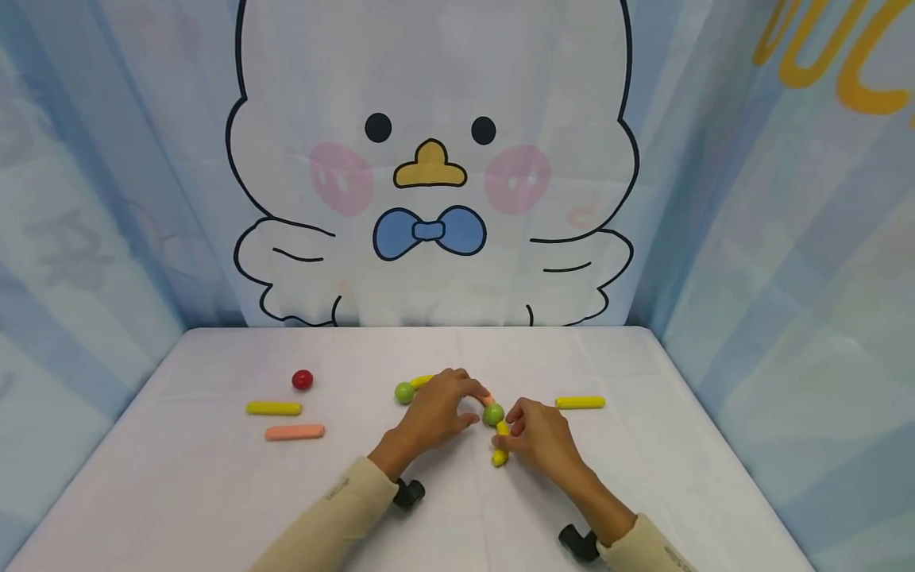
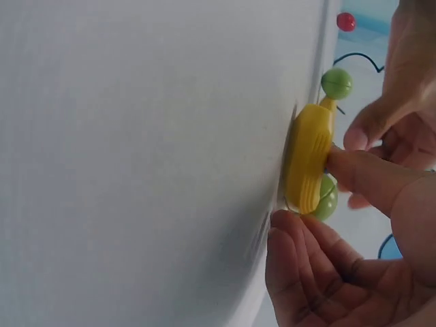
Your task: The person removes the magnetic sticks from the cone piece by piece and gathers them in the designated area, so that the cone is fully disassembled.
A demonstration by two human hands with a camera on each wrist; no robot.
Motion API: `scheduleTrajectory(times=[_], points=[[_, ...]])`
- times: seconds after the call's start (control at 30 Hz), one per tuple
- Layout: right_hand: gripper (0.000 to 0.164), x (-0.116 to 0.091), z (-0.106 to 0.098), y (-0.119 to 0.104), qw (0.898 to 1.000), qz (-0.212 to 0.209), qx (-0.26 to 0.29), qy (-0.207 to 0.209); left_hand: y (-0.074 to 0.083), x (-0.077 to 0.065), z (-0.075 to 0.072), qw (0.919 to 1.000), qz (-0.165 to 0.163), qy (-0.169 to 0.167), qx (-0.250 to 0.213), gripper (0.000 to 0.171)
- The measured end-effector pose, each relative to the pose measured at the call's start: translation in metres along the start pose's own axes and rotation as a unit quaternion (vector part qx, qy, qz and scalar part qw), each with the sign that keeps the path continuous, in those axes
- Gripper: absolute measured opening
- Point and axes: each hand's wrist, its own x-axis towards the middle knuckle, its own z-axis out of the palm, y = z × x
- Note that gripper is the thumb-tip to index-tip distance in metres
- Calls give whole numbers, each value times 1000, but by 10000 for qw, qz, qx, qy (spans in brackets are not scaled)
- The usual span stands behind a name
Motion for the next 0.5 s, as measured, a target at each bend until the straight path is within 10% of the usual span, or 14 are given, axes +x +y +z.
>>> scheduleTrajectory(times=[0.5], points=[[25,0,-1,-5,9997,108,-57,-229,10,18,16,9981,-6,-510,348,28]])
